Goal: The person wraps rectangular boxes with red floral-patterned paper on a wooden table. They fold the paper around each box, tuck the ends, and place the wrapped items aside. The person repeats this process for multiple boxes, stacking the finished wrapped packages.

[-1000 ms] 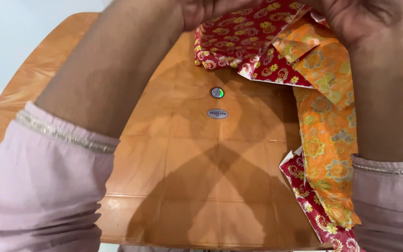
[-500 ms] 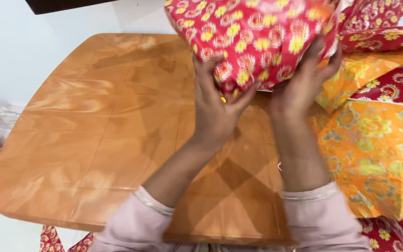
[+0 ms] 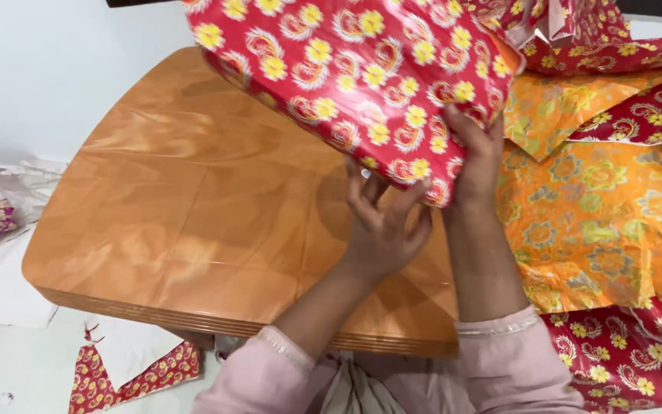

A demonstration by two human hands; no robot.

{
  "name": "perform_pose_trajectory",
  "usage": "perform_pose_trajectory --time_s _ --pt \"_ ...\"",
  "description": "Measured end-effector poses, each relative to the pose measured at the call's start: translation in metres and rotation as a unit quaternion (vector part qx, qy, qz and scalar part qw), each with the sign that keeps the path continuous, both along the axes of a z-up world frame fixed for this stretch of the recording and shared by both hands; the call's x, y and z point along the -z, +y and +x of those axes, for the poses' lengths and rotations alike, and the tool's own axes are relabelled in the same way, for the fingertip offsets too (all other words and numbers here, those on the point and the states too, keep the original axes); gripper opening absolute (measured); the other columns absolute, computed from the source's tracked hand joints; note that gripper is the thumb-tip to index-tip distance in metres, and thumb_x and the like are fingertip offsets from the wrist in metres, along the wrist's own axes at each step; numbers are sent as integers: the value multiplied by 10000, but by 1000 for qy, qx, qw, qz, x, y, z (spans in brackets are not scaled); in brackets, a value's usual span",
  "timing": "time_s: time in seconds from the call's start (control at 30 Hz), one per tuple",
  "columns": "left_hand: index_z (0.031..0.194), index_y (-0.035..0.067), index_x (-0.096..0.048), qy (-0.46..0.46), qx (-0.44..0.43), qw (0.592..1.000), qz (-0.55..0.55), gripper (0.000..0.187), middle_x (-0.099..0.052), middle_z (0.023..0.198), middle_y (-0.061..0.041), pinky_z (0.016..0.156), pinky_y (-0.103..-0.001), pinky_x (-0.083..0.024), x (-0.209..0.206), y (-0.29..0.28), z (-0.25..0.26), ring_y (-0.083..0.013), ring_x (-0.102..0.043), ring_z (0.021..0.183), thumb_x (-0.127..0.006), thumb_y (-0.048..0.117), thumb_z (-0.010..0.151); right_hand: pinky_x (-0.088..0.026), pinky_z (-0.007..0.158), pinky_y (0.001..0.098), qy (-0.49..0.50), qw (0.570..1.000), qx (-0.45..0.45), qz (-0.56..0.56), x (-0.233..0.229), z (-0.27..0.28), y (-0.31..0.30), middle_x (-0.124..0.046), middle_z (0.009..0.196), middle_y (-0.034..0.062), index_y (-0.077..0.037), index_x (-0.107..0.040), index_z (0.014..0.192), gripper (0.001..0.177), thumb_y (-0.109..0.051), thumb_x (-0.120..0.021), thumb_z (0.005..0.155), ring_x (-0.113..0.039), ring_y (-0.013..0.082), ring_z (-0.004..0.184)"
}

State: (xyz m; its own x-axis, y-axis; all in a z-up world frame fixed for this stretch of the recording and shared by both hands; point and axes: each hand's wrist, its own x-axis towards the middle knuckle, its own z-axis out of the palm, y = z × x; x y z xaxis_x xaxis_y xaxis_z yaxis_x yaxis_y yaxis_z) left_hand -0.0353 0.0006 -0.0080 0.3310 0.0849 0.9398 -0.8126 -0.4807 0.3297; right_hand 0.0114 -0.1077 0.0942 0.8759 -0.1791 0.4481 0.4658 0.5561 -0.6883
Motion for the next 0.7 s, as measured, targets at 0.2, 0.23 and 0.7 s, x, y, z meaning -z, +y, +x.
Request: perform_pose_trajectory --time_s 0.2,0.23,0.7 --pt "1575 171 -251 49 45 991 -114 907 -297 1625 -174 1238 -449 -376 10 97 -54 -319 -395 1483 -837 296 894 -643 936 420 42 993 31 -109 10 -19 -67 -683 1265 147 -38 -439 1512 727 -50 -676 825 -735 269 1081" --pt "1632 147 -168 52 80 977 -190 951 -315 1637 -158 1226 -423 -386 7 116 -48 -283 -417 1452 -795 322 940 -645 933 420 66 987 39 -140 15 -21 -77 -686 1256 140 -43 -442 1517 744 -55 -675 811 -737 264 1078" --pt "1649 -65 -97 207 -24 978 -29 901 -109 1739 -279 1327 -507 -71 -13 120 -44 -437 -71 1640 -617 361 1049 -592 978 402 54 935 21 -351 -29 27 -103 -697 1293 119 -60 -456 1568 842 6 -713 768 -715 228 1119"
